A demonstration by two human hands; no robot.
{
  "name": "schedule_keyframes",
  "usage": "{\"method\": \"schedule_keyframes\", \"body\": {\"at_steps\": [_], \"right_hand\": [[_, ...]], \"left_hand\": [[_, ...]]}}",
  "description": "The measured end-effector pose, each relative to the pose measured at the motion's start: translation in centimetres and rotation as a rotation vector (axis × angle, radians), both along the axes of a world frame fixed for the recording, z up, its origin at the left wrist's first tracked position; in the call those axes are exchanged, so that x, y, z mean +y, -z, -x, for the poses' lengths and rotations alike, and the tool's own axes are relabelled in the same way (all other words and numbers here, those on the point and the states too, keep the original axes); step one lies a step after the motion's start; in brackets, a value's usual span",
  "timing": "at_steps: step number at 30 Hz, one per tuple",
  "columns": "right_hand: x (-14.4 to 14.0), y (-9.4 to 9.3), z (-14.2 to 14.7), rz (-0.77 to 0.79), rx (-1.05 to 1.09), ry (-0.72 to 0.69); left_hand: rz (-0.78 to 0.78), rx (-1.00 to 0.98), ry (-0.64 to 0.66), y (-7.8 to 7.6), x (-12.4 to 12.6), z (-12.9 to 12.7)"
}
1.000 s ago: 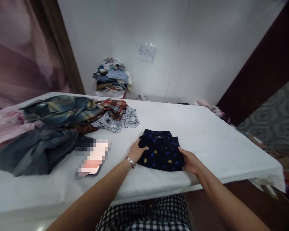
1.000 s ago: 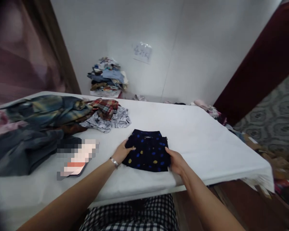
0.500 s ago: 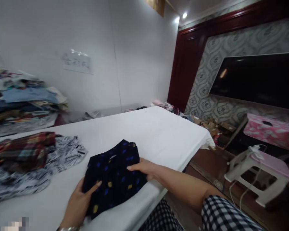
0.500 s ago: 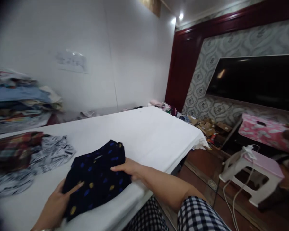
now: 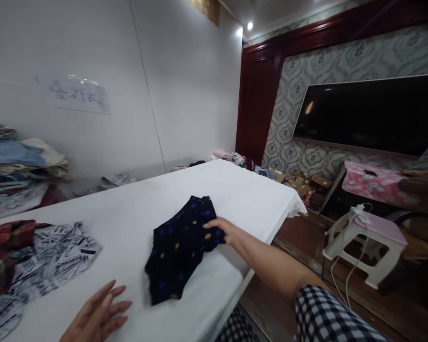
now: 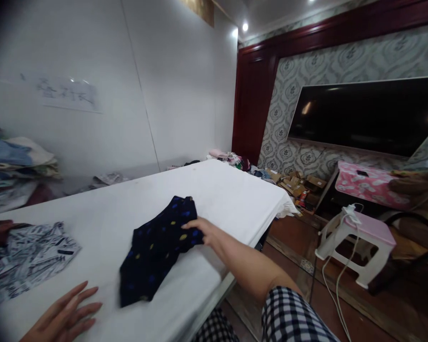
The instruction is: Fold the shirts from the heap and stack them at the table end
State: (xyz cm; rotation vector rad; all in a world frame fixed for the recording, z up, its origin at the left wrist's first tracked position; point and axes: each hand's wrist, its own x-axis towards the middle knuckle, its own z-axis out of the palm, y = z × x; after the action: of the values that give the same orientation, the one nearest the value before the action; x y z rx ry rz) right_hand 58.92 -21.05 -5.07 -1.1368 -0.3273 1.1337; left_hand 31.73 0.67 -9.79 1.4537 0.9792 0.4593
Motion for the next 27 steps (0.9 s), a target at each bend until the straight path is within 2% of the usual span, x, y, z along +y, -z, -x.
{"method": "schedule_keyframes", "body": {"at_steps": [2,4,7,9,12,15,17,22,27], "right_hand": [[-1.6,-0.8,-3.4,0.100,-0.039,-0.047],[-3.3,-1.3,-6.7,0.205,-0.127,-0.015],[-5.8,-1.5,-10.1,0.320,-0.195,0.193],[-7.4,-1.4,-10.7,0.363,-0.213,0.368],[-9.5,-0.8,-9.3,0.398,-0.258,0.538],[-11.4,0.3,-6.1,0.383,-0.280,0.634],[-12.2,1.1,-3.6,0.358,-0.193,0.598],[-12.0,1.9,1.8,0.301,0.050,0.346],[-9.0,1.4,3.4,0.179,0.154,0.295]], "left_hand": [[0.065,-0.090,0.008,-0.4,-0.4,0.1],[0.072,-0.096,0.011,-0.9,-0.9,0.2],[0.035,-0.083,0.022,-1.3,-1.7,0.0],[-0.020,-0.081,-0.020,-1.1,-2.2,-0.2],[-0.089,-0.074,-0.058,-0.5,-2.7,-0.4],[-0.124,-0.071,-0.017,-0.4,-3.0,-0.4],[-0.157,-0.060,0.020,-0.6,-3.1,-0.4],[-0.183,-0.032,0.091,-1.7,-3.5,-0.3],[-0.118,-0.019,0.172,-2.4,-3.1,-0.2]]}}
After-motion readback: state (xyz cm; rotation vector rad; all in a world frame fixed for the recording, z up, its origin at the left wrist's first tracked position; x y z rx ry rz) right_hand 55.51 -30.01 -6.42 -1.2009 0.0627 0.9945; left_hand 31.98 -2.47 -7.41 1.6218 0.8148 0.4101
